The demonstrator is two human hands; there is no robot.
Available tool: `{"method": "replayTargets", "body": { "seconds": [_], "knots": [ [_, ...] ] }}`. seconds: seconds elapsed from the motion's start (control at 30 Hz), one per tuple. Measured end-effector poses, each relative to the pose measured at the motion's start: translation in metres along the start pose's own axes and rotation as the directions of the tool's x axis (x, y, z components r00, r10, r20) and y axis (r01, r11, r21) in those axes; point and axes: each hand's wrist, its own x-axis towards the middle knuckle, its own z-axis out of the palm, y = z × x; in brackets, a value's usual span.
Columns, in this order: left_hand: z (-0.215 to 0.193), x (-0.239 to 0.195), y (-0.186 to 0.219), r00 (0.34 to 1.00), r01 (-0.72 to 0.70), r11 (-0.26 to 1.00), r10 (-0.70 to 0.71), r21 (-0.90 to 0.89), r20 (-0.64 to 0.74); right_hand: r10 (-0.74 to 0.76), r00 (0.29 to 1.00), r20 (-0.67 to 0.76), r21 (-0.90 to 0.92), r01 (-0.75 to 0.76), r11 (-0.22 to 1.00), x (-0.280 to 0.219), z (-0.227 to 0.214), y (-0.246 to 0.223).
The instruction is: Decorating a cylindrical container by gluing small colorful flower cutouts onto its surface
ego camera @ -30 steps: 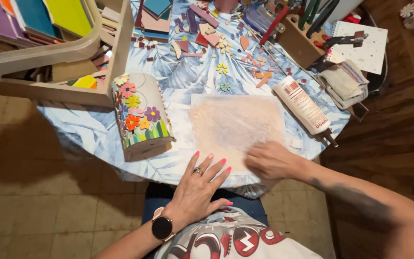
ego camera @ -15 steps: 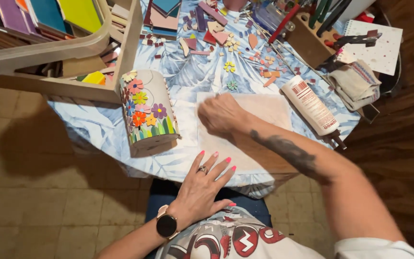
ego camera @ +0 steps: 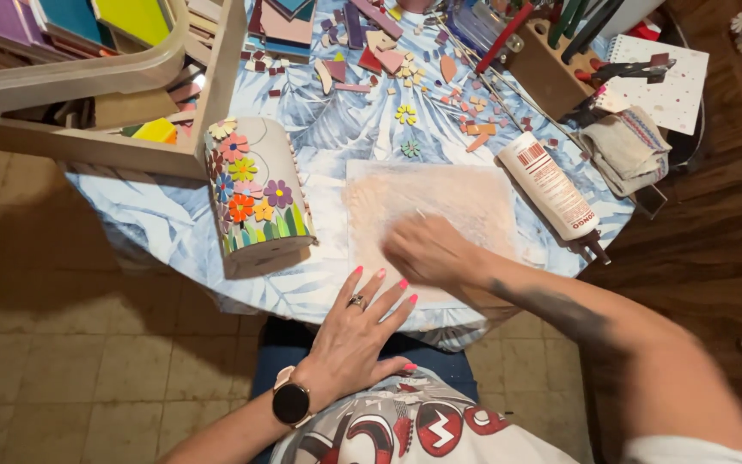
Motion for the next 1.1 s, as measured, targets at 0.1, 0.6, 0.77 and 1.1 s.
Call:
{"method": "replayTargets", "body": {
  "seconds": [0.1,0.6,0.77,1.1],
  "knots": [
    [-0.001,0.001,0.000,1.000,0.011,1.000,-0.011,0.012,-0.005,0.204,0.956,-0.210,-0.086,-0.226,0.970,0.047,0.018,0.015],
    [-0.017,0.017,0.008,0.975,0.061,0.991,-0.084,-0.118,-0.205,0.062,0.972,0.229,-0.190,-0.018,0.982,-0.099,-0.047,0.022],
    [-0.023,0.034,0.020,0.834,0.137,0.843,-0.381,-0.520,-0.399,0.523,0.852,0.013,0.801,-0.322,0.505,-0.048,-0.039,-0.048],
    [-0.022,0.040,0.021,0.718,0.061,0.822,-0.430,-0.567,-0.547,0.611,0.790,-0.052,0.878,-0.256,0.406,-0.033,-0.027,-0.062]
  ]
}}
